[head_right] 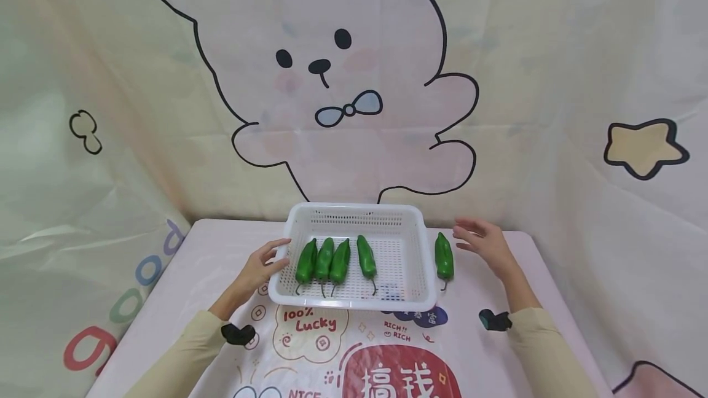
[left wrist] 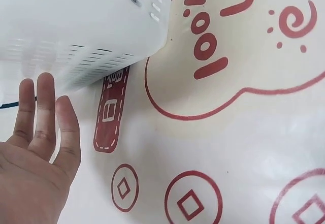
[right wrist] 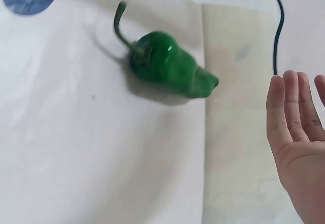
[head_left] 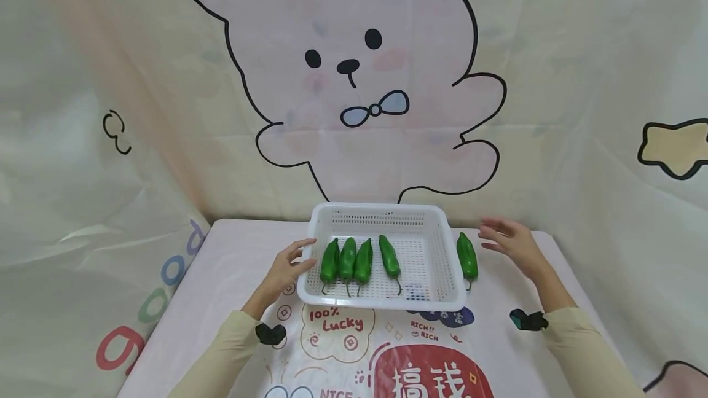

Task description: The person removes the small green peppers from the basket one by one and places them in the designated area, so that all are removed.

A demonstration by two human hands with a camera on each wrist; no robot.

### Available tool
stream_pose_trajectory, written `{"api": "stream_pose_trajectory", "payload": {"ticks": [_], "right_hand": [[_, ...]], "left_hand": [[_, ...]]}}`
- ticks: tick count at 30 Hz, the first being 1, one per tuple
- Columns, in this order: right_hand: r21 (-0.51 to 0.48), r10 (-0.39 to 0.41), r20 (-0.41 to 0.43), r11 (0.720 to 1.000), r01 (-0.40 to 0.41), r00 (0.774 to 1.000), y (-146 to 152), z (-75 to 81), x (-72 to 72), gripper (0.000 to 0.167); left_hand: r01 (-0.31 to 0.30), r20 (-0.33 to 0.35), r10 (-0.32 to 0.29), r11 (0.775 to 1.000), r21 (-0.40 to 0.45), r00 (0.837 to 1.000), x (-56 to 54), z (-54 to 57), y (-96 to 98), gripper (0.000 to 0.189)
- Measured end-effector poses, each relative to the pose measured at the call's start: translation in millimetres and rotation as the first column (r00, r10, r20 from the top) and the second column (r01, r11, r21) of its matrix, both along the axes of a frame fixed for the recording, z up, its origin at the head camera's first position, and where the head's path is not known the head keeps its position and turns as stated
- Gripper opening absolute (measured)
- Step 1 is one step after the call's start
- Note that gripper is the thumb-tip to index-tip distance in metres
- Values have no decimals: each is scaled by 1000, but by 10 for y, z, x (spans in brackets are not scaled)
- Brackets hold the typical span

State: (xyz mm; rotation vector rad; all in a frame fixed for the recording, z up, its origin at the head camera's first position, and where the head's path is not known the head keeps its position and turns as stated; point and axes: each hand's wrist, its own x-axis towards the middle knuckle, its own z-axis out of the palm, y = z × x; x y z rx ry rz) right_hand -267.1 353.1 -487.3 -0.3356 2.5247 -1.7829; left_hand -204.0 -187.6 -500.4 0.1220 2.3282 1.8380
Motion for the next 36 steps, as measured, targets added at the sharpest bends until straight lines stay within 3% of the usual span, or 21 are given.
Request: {"api": "stream_pose_trajectory", "payload": {"ticks": [6, 12, 18, 26, 32, 36], "right_hand": [[-18, 41, 18, 999, -41, 999, -158, 214, 32, 50], [-45, 69, -13, 997, -70, 998, -375, 375, 20, 47], [-43, 92, -20, 995, -93, 996, -615, 519, -34, 49], [-120, 189, -60, 973, -195, 980, -936, 650, -148, 46], [-186, 199, -56, 961, -207, 978, -1135, 663, -215, 46], [-178, 204, -64, 961, -212, 977, -1255, 650, -243, 46]], "left_hand": [[13, 33, -15, 998, 64, 999, -135, -315, -78, 56], [63, 50, -71, 988, 138, 996, -148, -314, -164, 59], [71, 61, -82, 983, 171, 995, -159, -334, -219, 56], [68, 58, -77, 987, 147, 995, -157, -301, -222, 57], [63, 41, -68, 992, 112, 997, -152, -309, -225, 57], [58, 35, -61, 994, 91, 998, -151, -305, -221, 56]]}}
